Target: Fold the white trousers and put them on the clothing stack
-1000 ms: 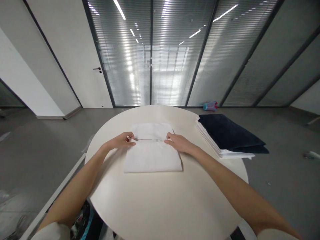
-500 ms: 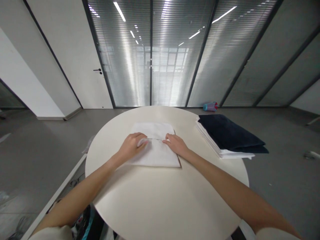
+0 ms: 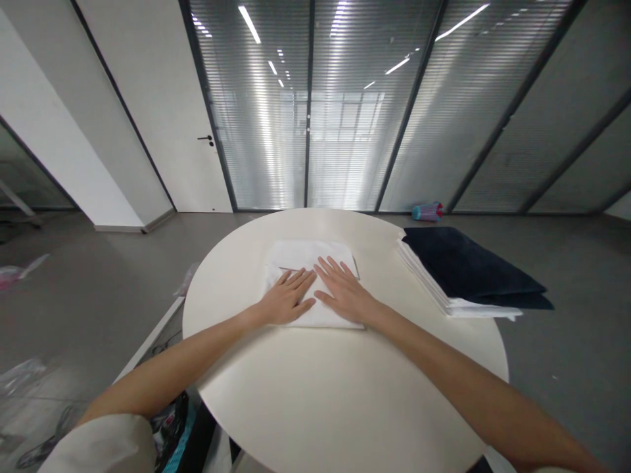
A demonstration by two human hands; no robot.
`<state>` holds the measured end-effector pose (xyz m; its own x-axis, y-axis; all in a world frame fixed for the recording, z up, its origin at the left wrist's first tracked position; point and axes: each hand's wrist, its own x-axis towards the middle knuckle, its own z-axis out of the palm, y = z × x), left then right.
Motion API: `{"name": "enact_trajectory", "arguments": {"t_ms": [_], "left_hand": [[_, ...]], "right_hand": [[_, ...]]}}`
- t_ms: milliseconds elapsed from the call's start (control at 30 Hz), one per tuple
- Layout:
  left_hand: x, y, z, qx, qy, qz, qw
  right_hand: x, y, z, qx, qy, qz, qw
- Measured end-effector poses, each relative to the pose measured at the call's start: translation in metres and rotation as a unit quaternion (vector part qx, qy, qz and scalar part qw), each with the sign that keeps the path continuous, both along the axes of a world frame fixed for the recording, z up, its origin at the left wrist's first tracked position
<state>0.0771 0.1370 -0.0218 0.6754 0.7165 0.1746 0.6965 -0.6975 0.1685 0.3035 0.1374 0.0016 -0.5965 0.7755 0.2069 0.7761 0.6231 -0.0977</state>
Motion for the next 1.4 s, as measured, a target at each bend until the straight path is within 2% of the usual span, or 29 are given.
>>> {"name": "enact_trajectory", "arguments": {"t_ms": [100, 167, 367, 500, 600, 667, 867, 1000, 1133, 1200, 1267, 1333, 1400], "left_hand": [[0.002, 0.001, -0.002, -0.021, 0.002, -0.001, 1.0], [0.002, 0.002, -0.003, -0.03, -0.002, 0.007, 1.0], [-0.011, 0.017, 0.0, 0.043, -0.026, 0.145, 0.988], [-0.024, 0.031, -0.003, -0.065, 0.012, 0.173, 0.983], [-0.027, 0.033, -0.005, -0.074, 0.007, 0.17, 0.983], [-0.027, 0.031, -0.001, -0.066, -0.006, 0.167, 0.984], [-0.037, 0.03, 0.021, -0.079, -0.088, 0.102, 0.988], [-0.041, 0.036, 0.017, -0.097, -0.071, 0.046, 0.992], [-0.04, 0.037, 0.011, -0.067, -0.018, 0.023, 0.997], [-0.04, 0.031, 0.019, -0.05, -0.008, 0.023, 0.998], [-0.04, 0.021, 0.035, -0.055, 0.003, 0.021, 0.998], [-0.04, 0.007, 0.053, -0.092, 0.002, 0.019, 0.996], [-0.038, -0.004, 0.066, -0.162, -0.027, 0.007, 0.986]], "right_hand": [[0.003, 0.008, -0.022, -0.074, -0.025, -0.012, 0.997], [0.005, 0.011, -0.03, -0.087, -0.026, -0.016, 0.996], [0.005, 0.008, -0.027, -0.089, -0.032, -0.014, 0.995], [0.006, 0.009, -0.025, -0.092, -0.027, -0.011, 0.995], [0.007, 0.007, -0.018, -0.094, -0.024, -0.013, 0.995], [0.006, 0.002, -0.01, -0.069, -0.016, 0.002, 0.998], [-0.011, -0.029, 0.013, 0.023, -0.003, 0.159, 0.987], [-0.026, -0.042, 0.011, 0.102, -0.074, 0.183, 0.975], [-0.034, -0.046, 0.001, 0.148, -0.11, 0.196, 0.963], [-0.032, -0.05, -0.002, 0.159, -0.13, 0.206, 0.957], [-0.02, -0.056, 0.0, 0.151, -0.139, 0.23, 0.951], [0.005, -0.061, 0.006, 0.129, -0.12, 0.242, 0.954], [0.041, -0.064, 0.01, 0.116, -0.083, 0.206, 0.968]]}}
